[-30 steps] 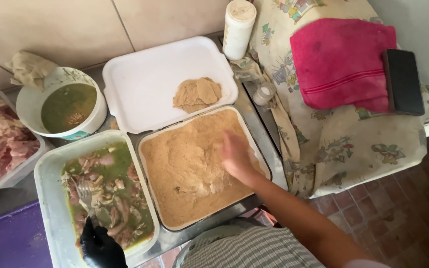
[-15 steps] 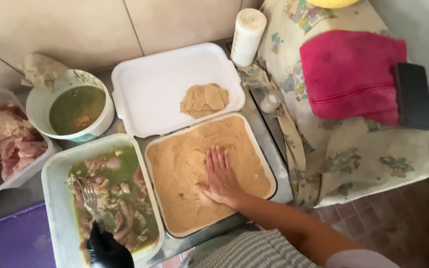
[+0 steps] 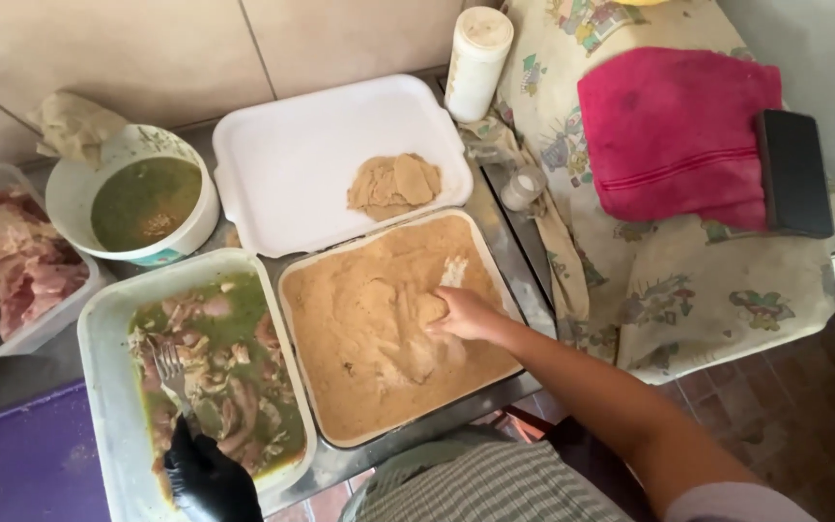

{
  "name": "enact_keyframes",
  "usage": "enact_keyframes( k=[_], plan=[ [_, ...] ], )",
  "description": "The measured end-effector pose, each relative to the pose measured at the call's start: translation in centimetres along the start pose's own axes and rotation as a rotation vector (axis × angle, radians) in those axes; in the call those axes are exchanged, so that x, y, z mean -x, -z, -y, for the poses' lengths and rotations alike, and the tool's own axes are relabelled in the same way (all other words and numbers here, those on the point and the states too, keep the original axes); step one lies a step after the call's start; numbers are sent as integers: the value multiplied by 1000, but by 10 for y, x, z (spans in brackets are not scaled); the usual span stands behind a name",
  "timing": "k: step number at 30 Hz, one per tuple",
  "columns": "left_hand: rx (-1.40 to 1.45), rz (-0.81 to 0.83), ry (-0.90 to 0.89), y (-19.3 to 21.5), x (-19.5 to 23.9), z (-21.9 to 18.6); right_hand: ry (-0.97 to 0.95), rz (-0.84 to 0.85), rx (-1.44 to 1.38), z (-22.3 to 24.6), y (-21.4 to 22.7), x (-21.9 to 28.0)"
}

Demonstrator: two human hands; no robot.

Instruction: Breading raw chicken pieces by dipping them in breadcrumbs and placing them on a tray.

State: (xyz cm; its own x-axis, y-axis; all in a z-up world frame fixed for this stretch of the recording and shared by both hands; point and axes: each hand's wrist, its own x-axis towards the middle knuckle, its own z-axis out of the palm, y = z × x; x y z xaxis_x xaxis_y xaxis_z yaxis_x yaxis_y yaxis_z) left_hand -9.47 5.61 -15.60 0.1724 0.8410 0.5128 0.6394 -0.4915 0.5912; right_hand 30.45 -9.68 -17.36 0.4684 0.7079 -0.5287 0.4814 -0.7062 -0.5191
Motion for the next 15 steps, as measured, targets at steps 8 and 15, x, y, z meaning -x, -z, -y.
enact_keyframes(
  k=[8, 15],
  plan=[
    [12, -16, 25, -3, 2, 4, -12, -202, -60, 74, 78, 92],
    [30, -24, 47, 2, -2, -5, 238, -13, 326, 81, 36, 75]
  ],
)
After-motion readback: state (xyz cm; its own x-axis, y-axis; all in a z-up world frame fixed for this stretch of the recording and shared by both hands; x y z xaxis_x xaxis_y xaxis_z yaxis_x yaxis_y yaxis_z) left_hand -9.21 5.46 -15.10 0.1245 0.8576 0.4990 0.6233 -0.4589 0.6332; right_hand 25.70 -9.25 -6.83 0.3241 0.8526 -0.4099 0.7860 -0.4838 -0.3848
